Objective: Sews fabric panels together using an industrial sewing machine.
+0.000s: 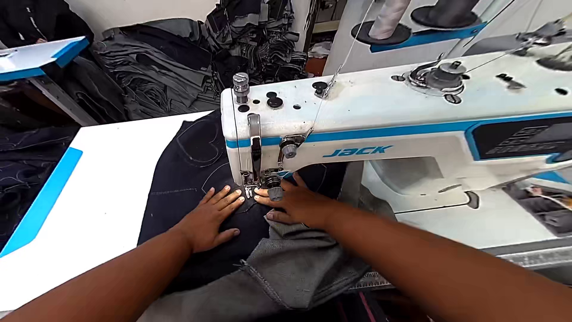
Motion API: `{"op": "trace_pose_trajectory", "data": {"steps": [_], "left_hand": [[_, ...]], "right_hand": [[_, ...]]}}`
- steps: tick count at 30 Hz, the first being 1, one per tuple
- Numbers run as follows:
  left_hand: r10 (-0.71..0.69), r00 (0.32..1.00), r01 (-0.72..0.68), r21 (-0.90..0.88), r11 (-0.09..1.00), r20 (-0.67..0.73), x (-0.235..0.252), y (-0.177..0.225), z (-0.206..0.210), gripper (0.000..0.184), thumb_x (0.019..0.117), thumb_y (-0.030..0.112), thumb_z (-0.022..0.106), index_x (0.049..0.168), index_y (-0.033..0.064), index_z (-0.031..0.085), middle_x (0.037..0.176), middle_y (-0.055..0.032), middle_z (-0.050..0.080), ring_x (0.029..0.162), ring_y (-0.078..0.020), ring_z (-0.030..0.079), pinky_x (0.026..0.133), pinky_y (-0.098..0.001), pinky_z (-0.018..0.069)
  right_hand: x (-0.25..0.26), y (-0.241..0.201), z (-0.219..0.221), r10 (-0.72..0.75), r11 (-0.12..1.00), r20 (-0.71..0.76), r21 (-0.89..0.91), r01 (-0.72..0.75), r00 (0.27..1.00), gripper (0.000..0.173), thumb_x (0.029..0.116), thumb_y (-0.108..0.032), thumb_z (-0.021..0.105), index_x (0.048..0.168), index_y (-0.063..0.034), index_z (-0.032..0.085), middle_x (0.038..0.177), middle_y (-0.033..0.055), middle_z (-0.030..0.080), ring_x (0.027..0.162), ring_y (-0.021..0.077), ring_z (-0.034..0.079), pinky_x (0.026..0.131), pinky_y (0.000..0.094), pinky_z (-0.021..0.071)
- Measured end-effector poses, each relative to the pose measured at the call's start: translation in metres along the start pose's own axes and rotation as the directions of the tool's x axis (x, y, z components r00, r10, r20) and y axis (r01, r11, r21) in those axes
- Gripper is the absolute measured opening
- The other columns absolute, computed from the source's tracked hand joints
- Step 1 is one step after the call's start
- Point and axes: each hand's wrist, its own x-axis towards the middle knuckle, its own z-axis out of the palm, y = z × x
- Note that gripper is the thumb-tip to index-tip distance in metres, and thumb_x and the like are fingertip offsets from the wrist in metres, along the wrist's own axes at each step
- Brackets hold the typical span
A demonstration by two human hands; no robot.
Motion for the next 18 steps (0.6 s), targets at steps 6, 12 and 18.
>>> {"op": "trace_pose_trajectory", "data": {"steps": [6, 12, 18], "left_hand": [[0.378, 0.920, -0.389, 0.132, 0.912, 0.100, 0.021, -0.045, -0.024, 0.075, 0.0993, 0.062, 0.037, 0.149, 0.0085, 0.054, 0.156, -0.0089, 0.050, 0.149, -0.0326, 0.041, 0.120, -0.0611, 0.0279], [0.267, 0.964, -0.267, 0.025, 0.963, 0.014, 0.010, -0.039, -0.004, 0.080, 0.0979, 0.064, 0.038, 0.154, 0.0077, 0.047, 0.163, -0.0078, 0.041, 0.155, -0.0332, 0.029, 0.122, -0.0647, 0.0182], [-0.164, 0.986, 0.164, -0.017, 0.986, 0.007, 0.004, 0.025, 0.004, 0.077, 0.1003, 0.058, 0.050, 0.160, 0.0117, 0.036, 0.169, -0.0040, 0.030, 0.159, -0.0290, 0.017, 0.123, -0.0646, 0.0106]], "right_hand": [[0.006, -0.098, -0.002, 0.442, 0.877, 0.168, 0.126, -0.464, 0.881, 0.078, 0.1044, -0.063, 0.037, 0.161, -0.0090, 0.033, 0.171, 0.0124, 0.020, 0.157, 0.0469, 0.004, 0.111, 0.0845, -0.0024], [-0.010, -0.073, 0.041, 0.315, 0.949, -0.075, 0.044, -0.312, 0.946, 0.080, 0.1026, -0.063, 0.043, 0.163, -0.0120, 0.029, 0.171, 0.0073, 0.024, 0.158, 0.0426, 0.012, 0.111, 0.0838, 0.0031], [-0.010, -0.010, 0.011, -0.002, 0.991, -0.065, -0.136, -0.007, 0.998, 0.074, 0.1002, -0.056, 0.056, 0.160, -0.0164, 0.039, 0.167, 0.0036, 0.034, 0.158, 0.0370, 0.015, 0.117, 0.0782, 0.0015]]}}
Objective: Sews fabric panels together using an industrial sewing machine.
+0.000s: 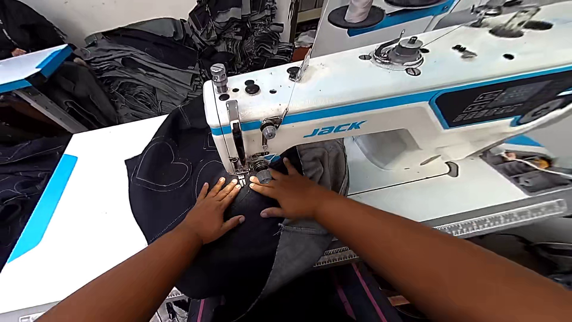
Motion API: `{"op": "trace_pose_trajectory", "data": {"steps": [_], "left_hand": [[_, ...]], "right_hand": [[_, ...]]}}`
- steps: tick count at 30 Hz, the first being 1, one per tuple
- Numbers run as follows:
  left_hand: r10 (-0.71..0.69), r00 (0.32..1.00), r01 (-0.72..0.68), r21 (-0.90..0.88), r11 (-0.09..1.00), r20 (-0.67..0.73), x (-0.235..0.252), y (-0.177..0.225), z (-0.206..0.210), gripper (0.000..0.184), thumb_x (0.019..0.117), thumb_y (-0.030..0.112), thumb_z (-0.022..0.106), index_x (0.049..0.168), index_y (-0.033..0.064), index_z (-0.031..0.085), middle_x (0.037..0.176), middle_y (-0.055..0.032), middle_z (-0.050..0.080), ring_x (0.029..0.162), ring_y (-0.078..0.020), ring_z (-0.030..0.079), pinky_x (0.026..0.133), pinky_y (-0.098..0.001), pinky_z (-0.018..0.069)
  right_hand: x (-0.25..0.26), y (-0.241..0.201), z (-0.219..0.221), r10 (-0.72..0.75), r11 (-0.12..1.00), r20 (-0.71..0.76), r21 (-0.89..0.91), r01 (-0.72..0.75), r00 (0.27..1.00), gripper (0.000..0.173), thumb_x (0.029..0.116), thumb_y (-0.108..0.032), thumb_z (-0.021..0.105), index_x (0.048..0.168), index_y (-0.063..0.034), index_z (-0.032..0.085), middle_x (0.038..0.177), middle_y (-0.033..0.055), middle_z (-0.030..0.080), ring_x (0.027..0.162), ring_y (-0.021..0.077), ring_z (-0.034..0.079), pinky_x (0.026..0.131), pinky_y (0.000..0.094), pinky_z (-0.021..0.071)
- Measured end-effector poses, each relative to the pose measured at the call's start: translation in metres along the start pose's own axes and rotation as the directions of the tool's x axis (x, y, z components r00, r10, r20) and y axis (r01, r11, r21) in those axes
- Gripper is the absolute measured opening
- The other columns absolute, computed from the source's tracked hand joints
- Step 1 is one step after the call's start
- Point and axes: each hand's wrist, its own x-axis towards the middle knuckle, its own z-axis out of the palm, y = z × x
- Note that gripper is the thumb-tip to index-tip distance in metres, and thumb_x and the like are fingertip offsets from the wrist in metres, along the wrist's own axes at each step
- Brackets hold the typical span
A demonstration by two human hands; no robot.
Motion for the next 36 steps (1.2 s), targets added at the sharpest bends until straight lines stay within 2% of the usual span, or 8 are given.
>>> {"op": "trace_pose_trajectory", "data": {"steps": [5, 8, 10, 14, 17, 22, 27, 36], "left_hand": [[0.252, 0.963, -0.260, 0.094, 0.961, 0.093, 0.017, -0.027, -0.033, 0.058, 0.1059, 0.046, 0.042, 0.151, 0.0094, 0.052, 0.158, -0.0098, 0.048, 0.147, -0.0345, 0.041, 0.114, -0.0610, 0.0330], [0.385, 0.915, -0.396, 0.087, 0.914, 0.118, 0.022, -0.056, -0.025, 0.063, 0.1056, 0.047, 0.034, 0.156, 0.0090, 0.045, 0.164, -0.0076, 0.039, 0.156, -0.0333, 0.027, 0.123, -0.0650, 0.0130], [0.377, 0.925, -0.380, 0.075, 0.922, 0.052, 0.023, -0.061, -0.017, 0.067, 0.1041, 0.050, 0.033, 0.155, 0.0089, 0.045, 0.164, -0.0068, 0.040, 0.155, -0.0316, 0.028, 0.124, -0.0642, 0.0133], [0.151, 0.988, -0.152, 0.013, 0.988, 0.012, 0.012, -0.031, -0.010, 0.064, 0.1040, 0.044, 0.046, 0.156, 0.0077, 0.043, 0.166, -0.0074, 0.036, 0.158, -0.0310, 0.021, 0.123, -0.0655, 0.0106], [-0.102, 0.995, 0.102, -0.003, 0.995, 0.020, 0.008, 0.001, -0.004, 0.066, 0.1059, 0.046, 0.046, 0.160, 0.0109, 0.036, 0.169, -0.0045, 0.028, 0.160, -0.0290, 0.013, 0.123, -0.0652, 0.0056], [-0.433, 0.893, 0.433, 0.022, 0.901, 0.120, 0.018, 0.055, -0.012, 0.073, 0.1069, 0.053, 0.041, 0.164, 0.0119, 0.023, 0.173, -0.0049, 0.013, 0.160, -0.0317, 0.006, 0.123, -0.0656, 0.0075], [-0.492, 0.822, 0.461, 0.171, 0.871, 0.286, 0.023, 0.070, -0.034, 0.069, 0.1102, 0.049, 0.031, 0.165, 0.0105, 0.015, 0.173, -0.0088, 0.010, 0.159, -0.0349, 0.009, 0.123, -0.0591, 0.0215], [-0.549, 0.783, 0.480, 0.278, 0.832, 0.291, 0.028, 0.081, -0.034, 0.072, 0.1102, 0.051, 0.028, 0.165, 0.0071, 0.013, 0.171, -0.0190, 0.011, 0.155, -0.0418, 0.021, 0.117, -0.0541, 0.0356]], "right_hand": [[0.000, -0.082, 0.002, 0.326, 0.928, 0.025, 0.180, -0.325, 0.945, 0.067, 0.1074, -0.051, 0.041, 0.160, -0.0101, 0.036, 0.168, 0.0095, 0.030, 0.158, 0.0426, 0.011, 0.114, 0.0814, -0.0056], [0.004, -0.096, 0.027, 0.376, 0.899, 0.076, 0.211, -0.383, 0.924, 0.085, 0.1032, -0.067, 0.031, 0.165, -0.0112, 0.018, 0.174, 0.0067, 0.010, 0.159, 0.0388, -0.007, 0.114, 0.0777, -0.0120], [0.003, -0.081, 0.035, 0.321, 0.931, -0.017, 0.190, -0.312, 0.947, 0.082, 0.1036, -0.066, 0.032, 0.164, -0.0117, 0.023, 0.173, 0.0063, 0.016, 0.160, 0.0381, 0.001, 0.115, 0.0776, -0.0095], [-0.001, -0.032, 0.041, 0.074, 0.994, -0.229, 0.097, -0.053, 0.971, 0.073, 0.1022, -0.061, 0.046, 0.157, -0.0118, 0.044, 0.164, 0.0068, 0.040, 0.154, 0.0379, 0.028, 0.117, 0.0779, 0.0013], [0.002, 0.006, 0.032, -0.110, 0.993, -0.246, 0.007, 0.115, 0.963, 0.066, 0.1037, -0.054, 0.048, 0.155, -0.0118, 0.047, 0.162, 0.0078, 0.043, 0.155, 0.0358, 0.028, 0.119, 0.0740, 0.0001], [-0.002, -0.042, 0.016, 0.186, 0.974, -0.256, 0.176, -0.143, 0.949, 0.042, 0.1019, -0.013, 0.054, 0.143, -0.0077, 0.060, 0.156, 0.0087, 0.051, 0.153, 0.0342, 0.031, 0.123, 0.0694, 0.0103], [-0.009, -0.051, 0.041, 0.232, 0.945, -0.167, 0.270, -0.182, 0.958, 0.051, 0.1103, -0.043, 0.037, 0.153, -0.0181, 0.050, 0.163, -0.0025, 0.041, 0.158, 0.0280, 0.022, 0.121, 0.0714, 0.0041], [-0.004, -0.020, 0.025, 0.145, 0.963, -0.233, 0.255, -0.084, 0.962, 0.047, 0.1070, -0.029, 0.053, 0.152, -0.0174, 0.052, 0.159, 0.0006, 0.047, 0.155, 0.0278, 0.030, 0.122, 0.0703, 0.0092]]}}
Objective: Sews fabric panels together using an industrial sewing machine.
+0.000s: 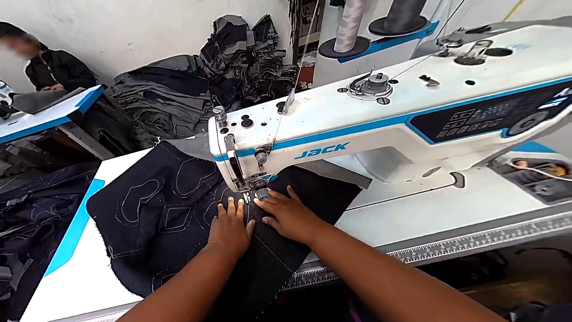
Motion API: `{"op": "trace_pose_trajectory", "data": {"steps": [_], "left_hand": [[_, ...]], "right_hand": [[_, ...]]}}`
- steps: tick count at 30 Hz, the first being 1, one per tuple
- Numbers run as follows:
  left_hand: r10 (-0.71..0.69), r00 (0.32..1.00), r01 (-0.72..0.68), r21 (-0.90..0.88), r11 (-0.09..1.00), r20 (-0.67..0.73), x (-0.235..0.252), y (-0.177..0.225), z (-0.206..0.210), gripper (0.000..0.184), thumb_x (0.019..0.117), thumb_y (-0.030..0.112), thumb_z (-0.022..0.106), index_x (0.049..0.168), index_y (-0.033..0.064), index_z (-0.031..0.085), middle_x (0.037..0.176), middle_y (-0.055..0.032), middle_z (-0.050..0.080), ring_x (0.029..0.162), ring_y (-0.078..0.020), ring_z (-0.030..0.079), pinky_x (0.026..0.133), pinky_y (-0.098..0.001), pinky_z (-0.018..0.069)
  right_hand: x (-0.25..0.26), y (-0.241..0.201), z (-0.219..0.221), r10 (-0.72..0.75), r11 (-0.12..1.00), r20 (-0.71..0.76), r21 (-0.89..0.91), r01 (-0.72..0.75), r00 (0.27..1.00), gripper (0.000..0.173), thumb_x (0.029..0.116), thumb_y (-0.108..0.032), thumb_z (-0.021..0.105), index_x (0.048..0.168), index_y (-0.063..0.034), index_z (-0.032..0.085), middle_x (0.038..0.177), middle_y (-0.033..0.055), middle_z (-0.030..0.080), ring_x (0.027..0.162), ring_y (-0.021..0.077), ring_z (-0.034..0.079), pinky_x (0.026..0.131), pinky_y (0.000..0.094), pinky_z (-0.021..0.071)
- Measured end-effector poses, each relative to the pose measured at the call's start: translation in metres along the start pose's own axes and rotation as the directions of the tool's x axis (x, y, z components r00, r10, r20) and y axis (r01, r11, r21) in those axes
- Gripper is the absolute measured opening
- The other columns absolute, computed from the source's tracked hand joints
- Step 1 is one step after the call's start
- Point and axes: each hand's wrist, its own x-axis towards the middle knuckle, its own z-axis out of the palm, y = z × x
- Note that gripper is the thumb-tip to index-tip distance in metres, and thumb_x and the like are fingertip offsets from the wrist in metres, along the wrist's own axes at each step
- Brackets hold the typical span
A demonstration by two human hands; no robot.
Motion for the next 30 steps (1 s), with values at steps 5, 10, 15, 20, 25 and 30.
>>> {"op": "trace_pose_trajectory", "data": {"steps": [5, 10, 15, 20, 25, 30], "left_hand": [[-0.047, 0.999, 0.047, -0.006, 0.999, -0.018, 0.005, 0.008, -0.003, 0.075, 0.1097, 0.053, 0.027, 0.164, 0.0032, 0.014, 0.170, -0.0229, 0.013, 0.153, -0.0447, 0.025, 0.114, -0.0561, 0.0386], [-0.105, 0.993, 0.105, -0.009, 0.994, -0.047, 0.011, 0.015, -0.009, 0.080, 0.1078, 0.058, 0.028, 0.163, 0.0022, 0.016, 0.167, -0.0260, 0.020, 0.144, -0.0464, 0.040, 0.104, -0.0561, 0.0467], [-0.058, 0.995, 0.048, -0.111, 0.993, -0.087, 0.006, 0.012, 0.002, 0.085, 0.1054, 0.063, 0.029, 0.164, 0.0025, 0.015, 0.171, -0.0212, 0.011, 0.156, -0.0438, 0.018, 0.116, -0.0639, 0.0299], [0.002, 0.995, -0.022, -0.208, 0.978, -0.095, 0.000, 0.005, 0.008, 0.088, 0.1036, 0.067, 0.029, 0.165, 0.0062, 0.012, 0.172, -0.0165, 0.009, 0.158, -0.0419, 0.006, 0.120, -0.0708, 0.0131], [0.056, 0.994, -0.079, -0.253, 0.964, -0.098, 0.007, -0.009, 0.006, 0.090, 0.1020, 0.069, 0.033, 0.166, 0.0089, 0.010, 0.173, -0.0133, 0.007, 0.159, -0.0412, 0.005, 0.119, -0.0723, 0.0115], [0.108, 0.974, -0.167, -0.312, 0.935, -0.199, 0.032, -0.094, 0.013, 0.084, 0.1018, 0.065, 0.041, 0.164, 0.0127, 0.022, 0.173, -0.0090, 0.015, 0.159, -0.0364, 0.009, 0.122, -0.0692, 0.0073]], "right_hand": [[0.000, 0.000, 0.004, 0.018, 1.000, 0.051, 0.018, -0.019, 0.999, 0.042, 0.1096, -0.034, 0.046, 0.149, -0.0208, 0.057, 0.160, -0.0044, 0.047, 0.157, 0.0264, 0.025, 0.121, 0.0723, 0.0020], [0.016, 0.013, -0.012, -0.018, 1.000, 0.100, 0.010, 0.017, 0.995, 0.042, 0.1089, -0.031, 0.049, 0.149, -0.0216, 0.057, 0.159, -0.0040, 0.048, 0.157, 0.0257, 0.025, 0.122, 0.0705, 0.0012], [0.021, 0.015, -0.015, 0.000, 1.000, 0.089, 0.004, 0.000, 0.996, 0.041, 0.1084, -0.029, 0.051, 0.147, -0.0183, 0.059, 0.158, -0.0008, 0.049, 0.156, 0.0261, 0.027, 0.123, 0.0675, 0.0021], [0.001, 0.046, 0.014, -0.004, 0.990, -0.427, 0.123, 0.062, 0.904, 0.040, 0.1038, -0.030, 0.051, 0.130, -0.0071, 0.071, 0.143, 0.0097, 0.064, 0.143, 0.0344, 0.050, 0.118, 0.0678, 0.0288], [-0.048, 0.063, 0.013, 0.106, 0.983, -0.560, 0.182, -0.003, 0.821, 0.048, 0.1023, -0.032, 0.046, 0.125, 0.0013, 0.072, 0.136, 0.0189, 0.066, 0.133, 0.0453, 0.056, 0.113, 0.0669, 0.0375], [-0.084, 0.031, -0.011, 0.029, 0.973, -0.294, 0.226, 0.040, 0.955, 0.039, 0.1012, -0.016, 0.056, 0.129, 0.0096, 0.066, 0.139, 0.0297, 0.060, 0.135, 0.0520, 0.052, 0.115, 0.0666, 0.0346]]}}
